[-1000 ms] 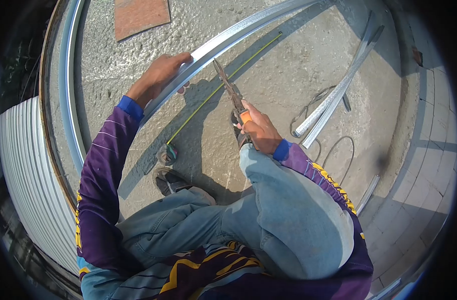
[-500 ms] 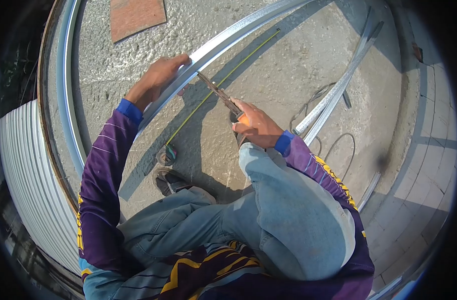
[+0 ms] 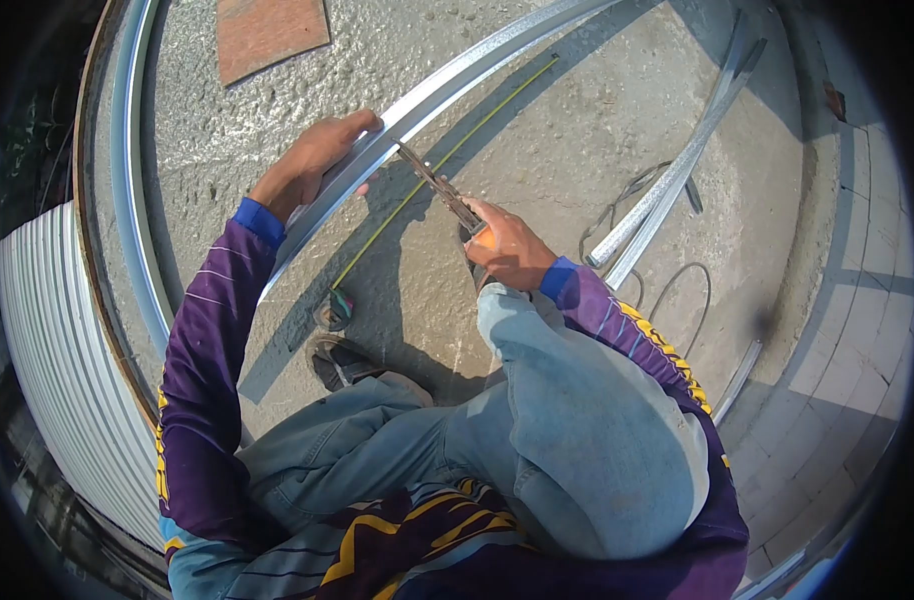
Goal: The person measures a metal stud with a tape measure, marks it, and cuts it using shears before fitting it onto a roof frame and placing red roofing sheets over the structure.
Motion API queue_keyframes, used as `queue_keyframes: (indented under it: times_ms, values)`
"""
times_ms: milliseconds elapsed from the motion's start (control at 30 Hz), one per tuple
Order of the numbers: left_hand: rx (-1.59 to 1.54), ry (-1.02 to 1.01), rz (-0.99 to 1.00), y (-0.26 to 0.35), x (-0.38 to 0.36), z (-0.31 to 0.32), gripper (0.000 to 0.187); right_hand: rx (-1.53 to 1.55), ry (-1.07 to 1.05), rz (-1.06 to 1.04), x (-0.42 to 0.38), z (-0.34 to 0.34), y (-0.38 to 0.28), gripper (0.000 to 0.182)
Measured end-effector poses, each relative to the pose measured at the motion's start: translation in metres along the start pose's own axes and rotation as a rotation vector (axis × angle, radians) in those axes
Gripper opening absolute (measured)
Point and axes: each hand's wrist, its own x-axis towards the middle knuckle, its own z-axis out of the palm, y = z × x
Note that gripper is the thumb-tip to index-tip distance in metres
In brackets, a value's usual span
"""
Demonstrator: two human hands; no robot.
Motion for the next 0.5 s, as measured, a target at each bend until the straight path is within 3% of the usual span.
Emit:
queue_keyframes:
  times_ms: [67, 133, 167, 233, 267, 300, 400, 500]
  values:
    - [0.022, -0.02, 0.022, -0.01, 0.004, -0.006, 0.051, -0.009, 0.008, 0.021, -0.001, -0.001, -0.005, 0.067]
    - [0.4, 0.026, 0.073, -0.024, 0.01, -0.016, 0.075, 0.05, -0.042, 0.079, 0.001, -0.003, -0.008, 0.062]
    - [0.401, 0.026, 0.073, -0.03, 0.009, -0.017, 0.075, 0.05, -0.042, 0.079, 0.001, -0.003, -0.006, 0.062]
    - [0.851, 0.085, 0.39, -0.043, -0.004, -0.013, 0.094, -0.006, 0.018, 0.022, -0.001, 0.001, 0.0, 0.058]
    - [0.931, 0.083, 0.287, -0.036, -0.016, -0.004, 0.084, -0.003, 0.016, 0.026, -0.003, 0.002, 0.0, 0.058]
    - [0.932, 0.084, 0.286, -0.039, -0.013, -0.005, 0.084, -0.016, 0.028, 0.027, -0.003, 0.0, 0.0, 0.055]
    - [0.897, 0.086, 0.276, -0.041, -0.007, -0.005, 0.058, -0.006, 0.012, 0.06, 0.001, -0.002, -0.002, 0.049]
    - [0.826, 0.004, 0.317, -0.035, -0.008, -0.014, 0.061, 0.111, -0.067, 0.096, 0.002, -0.012, -0.012, 0.047]
